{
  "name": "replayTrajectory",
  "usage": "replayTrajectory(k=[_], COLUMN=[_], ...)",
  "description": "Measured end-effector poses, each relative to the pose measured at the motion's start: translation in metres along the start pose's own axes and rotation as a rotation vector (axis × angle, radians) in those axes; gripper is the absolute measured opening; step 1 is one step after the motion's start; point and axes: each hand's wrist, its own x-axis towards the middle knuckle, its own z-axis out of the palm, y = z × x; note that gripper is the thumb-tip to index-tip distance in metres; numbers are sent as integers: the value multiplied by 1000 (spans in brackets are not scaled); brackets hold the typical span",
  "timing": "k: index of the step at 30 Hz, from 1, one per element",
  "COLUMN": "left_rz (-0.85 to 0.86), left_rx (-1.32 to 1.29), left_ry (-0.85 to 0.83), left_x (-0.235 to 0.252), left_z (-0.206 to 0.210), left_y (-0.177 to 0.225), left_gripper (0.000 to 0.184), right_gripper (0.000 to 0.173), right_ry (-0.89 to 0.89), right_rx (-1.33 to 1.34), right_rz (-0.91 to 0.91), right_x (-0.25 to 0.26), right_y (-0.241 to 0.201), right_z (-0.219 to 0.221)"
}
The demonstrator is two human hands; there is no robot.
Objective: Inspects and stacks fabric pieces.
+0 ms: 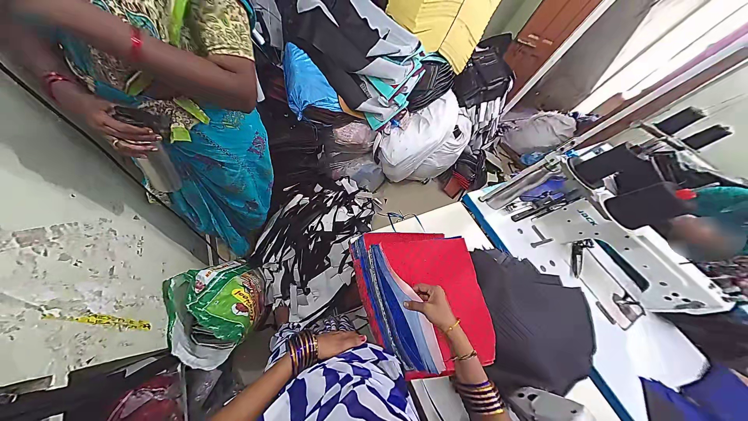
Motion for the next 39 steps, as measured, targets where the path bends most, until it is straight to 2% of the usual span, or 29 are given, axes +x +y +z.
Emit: replayTrajectory(k=[3,5,18,39], left_rz=[-6,-14,-42,-46], left_rx=[14,20,21,23], left_ry=[-6,-17,-29,-39], left_x=[1,0,3,3], left_z=[1,1,4,5], left_y=[0,2,5,5], left_gripper=[59,59,57,58], right_gripper=[12,14,18,25], right_ry=[-11,-17,-41,-65], right_rx=[181,244,370,488], right_rz=[-1,1,-20,70], right_x=[0,-1,0,1], right_y=[1,0,4,4], right_z=[-3,-5,-11,-19])
